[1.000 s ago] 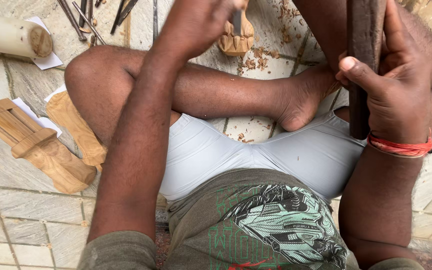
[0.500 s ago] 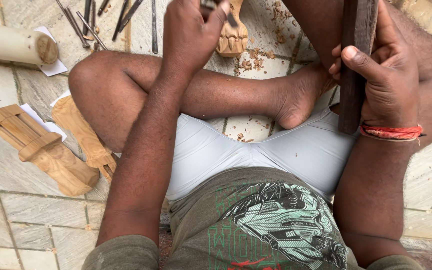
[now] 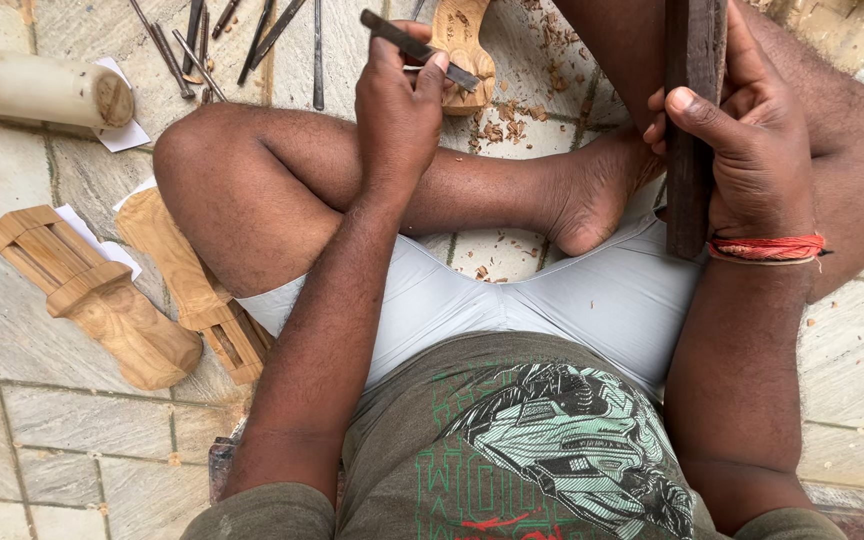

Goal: The person sits cross-legged on a tiled floor and carves a small wooden piece using a chisel and a wooden mallet. They repeatedly strike the chisel to shape the wood, with wood shavings accumulating around the work area.

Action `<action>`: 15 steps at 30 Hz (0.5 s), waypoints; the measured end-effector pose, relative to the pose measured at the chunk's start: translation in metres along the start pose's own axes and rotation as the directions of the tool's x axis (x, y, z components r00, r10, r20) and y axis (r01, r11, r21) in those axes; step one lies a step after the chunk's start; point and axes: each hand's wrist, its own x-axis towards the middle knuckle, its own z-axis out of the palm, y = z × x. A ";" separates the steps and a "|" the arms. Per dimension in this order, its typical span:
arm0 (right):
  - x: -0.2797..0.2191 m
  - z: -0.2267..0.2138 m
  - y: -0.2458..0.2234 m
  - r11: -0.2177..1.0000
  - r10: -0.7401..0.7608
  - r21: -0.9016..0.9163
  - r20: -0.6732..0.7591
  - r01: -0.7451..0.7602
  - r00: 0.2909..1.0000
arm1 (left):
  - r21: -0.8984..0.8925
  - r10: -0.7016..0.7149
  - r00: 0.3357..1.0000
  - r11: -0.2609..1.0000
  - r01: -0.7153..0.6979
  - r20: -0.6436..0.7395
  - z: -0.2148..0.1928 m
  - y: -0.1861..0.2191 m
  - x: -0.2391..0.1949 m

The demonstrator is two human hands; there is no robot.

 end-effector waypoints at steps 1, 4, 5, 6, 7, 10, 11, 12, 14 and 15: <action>-0.001 -0.001 0.000 1.000 0.003 0.005 0.000 -0.003 1.000 | 0.004 -0.003 1.000 1.000 0.003 0.020 0.002 -0.001 0.002; -0.002 -0.001 0.001 1.000 0.007 0.000 0.000 -0.007 1.000 | 0.031 0.011 0.998 0.999 -0.013 0.070 0.005 -0.002 0.010; -0.002 0.000 -0.001 1.000 0.004 -0.014 0.003 -0.004 1.000 | 0.052 0.030 0.996 0.998 -0.034 0.078 0.006 -0.002 0.014; -0.003 0.002 -0.002 1.000 0.002 -0.029 0.005 -0.002 1.000 | 0.072 0.048 0.995 0.996 -0.055 0.087 0.006 -0.001 0.019; -0.003 0.006 -0.003 0.997 0.002 -0.078 -0.019 -0.004 1.000 | 0.108 0.040 0.992 0.993 -0.053 0.119 0.006 0.000 0.023; -0.003 0.019 -0.011 0.980 -0.018 -0.200 -0.012 0.015 1.000 | 0.183 0.106 0.981 0.974 -0.136 0.162 0.003 0.002 0.030; -0.003 0.024 -0.014 0.973 -0.034 -0.226 0.039 0.042 0.999 | 0.187 0.193 0.970 0.958 -0.219 0.148 0.001 0.003 0.030; -0.002 0.029 -0.018 0.966 -0.049 -0.250 0.090 0.070 0.995 | 0.193 0.278 0.951 0.934 -0.301 0.136 0.000 0.003 0.031; 0.004 0.037 -0.029 0.886 -0.134 -0.421 0.169 0.194 0.977 | 0.268 0.277 0.944 0.910 -0.318 0.180 0.000 0.003 0.032; 0.009 0.040 -0.037 0.829 -0.168 -0.496 0.217 0.257 0.962 | 0.305 0.274 0.941 0.895 -0.325 0.200 0.000 0.002 0.031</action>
